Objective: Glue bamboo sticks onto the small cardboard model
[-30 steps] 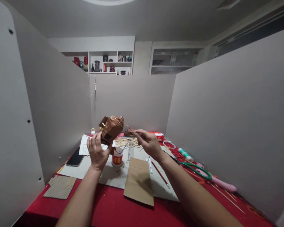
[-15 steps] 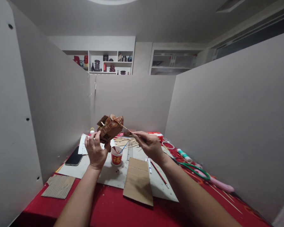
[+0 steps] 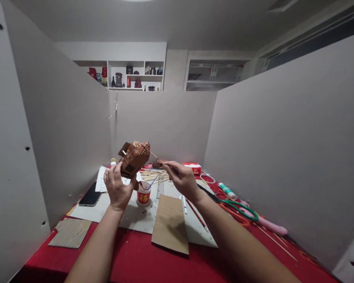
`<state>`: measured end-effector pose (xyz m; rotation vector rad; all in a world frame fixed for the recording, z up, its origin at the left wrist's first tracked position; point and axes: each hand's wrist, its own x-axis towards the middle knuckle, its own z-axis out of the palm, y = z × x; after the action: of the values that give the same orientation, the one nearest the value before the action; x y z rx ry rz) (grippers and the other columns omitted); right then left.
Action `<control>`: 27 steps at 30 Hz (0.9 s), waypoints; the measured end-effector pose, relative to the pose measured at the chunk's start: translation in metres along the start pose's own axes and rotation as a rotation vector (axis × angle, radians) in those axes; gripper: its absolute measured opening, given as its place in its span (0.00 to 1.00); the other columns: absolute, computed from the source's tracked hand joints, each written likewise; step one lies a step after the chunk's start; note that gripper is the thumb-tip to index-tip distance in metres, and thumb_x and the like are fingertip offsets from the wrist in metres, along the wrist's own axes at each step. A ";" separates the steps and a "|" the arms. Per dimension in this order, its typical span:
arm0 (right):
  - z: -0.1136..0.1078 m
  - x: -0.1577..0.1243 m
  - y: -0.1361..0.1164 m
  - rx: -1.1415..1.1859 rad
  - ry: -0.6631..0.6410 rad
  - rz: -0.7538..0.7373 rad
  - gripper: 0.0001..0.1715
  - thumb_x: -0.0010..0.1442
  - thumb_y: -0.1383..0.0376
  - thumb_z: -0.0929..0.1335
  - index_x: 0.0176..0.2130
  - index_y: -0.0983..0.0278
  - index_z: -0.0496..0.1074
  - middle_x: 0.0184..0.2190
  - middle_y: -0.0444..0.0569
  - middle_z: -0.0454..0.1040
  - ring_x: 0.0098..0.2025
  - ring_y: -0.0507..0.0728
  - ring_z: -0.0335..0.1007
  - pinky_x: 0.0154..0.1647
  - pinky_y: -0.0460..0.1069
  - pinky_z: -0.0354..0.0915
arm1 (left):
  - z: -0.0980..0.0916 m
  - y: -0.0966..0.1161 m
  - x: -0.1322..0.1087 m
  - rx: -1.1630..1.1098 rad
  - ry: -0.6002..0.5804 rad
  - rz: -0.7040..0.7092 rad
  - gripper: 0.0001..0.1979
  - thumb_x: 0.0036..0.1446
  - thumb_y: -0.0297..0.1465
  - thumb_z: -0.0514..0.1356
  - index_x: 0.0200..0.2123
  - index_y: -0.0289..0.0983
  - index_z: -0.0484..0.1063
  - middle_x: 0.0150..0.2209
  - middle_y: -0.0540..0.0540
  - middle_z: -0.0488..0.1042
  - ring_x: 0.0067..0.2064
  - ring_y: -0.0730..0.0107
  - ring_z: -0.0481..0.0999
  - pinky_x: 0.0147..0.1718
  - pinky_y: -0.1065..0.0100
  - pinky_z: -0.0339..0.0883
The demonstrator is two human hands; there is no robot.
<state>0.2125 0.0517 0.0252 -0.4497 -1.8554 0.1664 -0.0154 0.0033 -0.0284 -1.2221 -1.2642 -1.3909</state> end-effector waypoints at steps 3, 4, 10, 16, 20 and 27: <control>-0.004 0.004 0.009 -0.002 0.075 0.070 0.16 0.66 0.55 0.66 0.40 0.64 0.78 0.29 0.49 0.80 0.26 0.53 0.74 0.27 0.46 0.67 | 0.000 0.002 0.000 -0.046 -0.033 -0.033 0.31 0.54 0.40 0.65 0.57 0.35 0.64 0.51 0.34 0.73 0.56 0.47 0.70 0.59 0.47 0.57; -0.005 0.005 0.011 0.008 0.093 0.087 0.16 0.66 0.55 0.66 0.40 0.64 0.78 0.27 0.48 0.79 0.24 0.52 0.72 0.25 0.45 0.65 | 0.000 0.002 0.000 -0.062 -0.035 -0.043 0.31 0.53 0.40 0.66 0.57 0.35 0.64 0.51 0.34 0.73 0.56 0.47 0.70 0.59 0.47 0.58; 0.004 -0.003 0.009 0.040 0.049 0.036 0.16 0.66 0.56 0.66 0.42 0.63 0.78 0.28 0.48 0.78 0.22 0.51 0.69 0.25 0.46 0.67 | -0.002 0.007 0.001 -0.163 -0.082 -0.143 0.30 0.52 0.40 0.66 0.56 0.37 0.65 0.50 0.36 0.73 0.54 0.49 0.71 0.55 0.50 0.63; 0.014 -0.010 0.003 0.019 -0.062 -0.018 0.15 0.67 0.59 0.65 0.45 0.62 0.78 0.36 0.52 0.82 0.30 0.54 0.77 0.29 0.47 0.71 | -0.004 0.010 0.004 -0.224 -0.116 -0.207 0.29 0.50 0.36 0.67 0.55 0.37 0.66 0.49 0.38 0.73 0.52 0.51 0.72 0.52 0.52 0.65; 0.008 -0.008 0.004 0.009 -0.006 -0.040 0.14 0.67 0.60 0.65 0.45 0.63 0.78 0.38 0.53 0.82 0.34 0.56 0.79 0.34 0.48 0.73 | -0.005 0.012 0.005 -0.234 -0.131 -0.208 0.28 0.50 0.36 0.67 0.54 0.36 0.67 0.48 0.38 0.73 0.51 0.52 0.72 0.52 0.52 0.66; 0.014 -0.010 0.015 -0.095 -0.104 -0.143 0.13 0.66 0.62 0.66 0.43 0.60 0.80 0.41 0.52 0.83 0.39 0.59 0.82 0.43 0.52 0.75 | -0.007 0.015 0.006 -0.247 -0.146 -0.225 0.27 0.49 0.38 0.67 0.52 0.37 0.68 0.46 0.40 0.74 0.49 0.52 0.73 0.51 0.52 0.67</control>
<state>0.2055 0.0629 0.0067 -0.3777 -1.9964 0.0052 -0.0018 -0.0047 -0.0201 -1.4027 -1.3952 -1.6858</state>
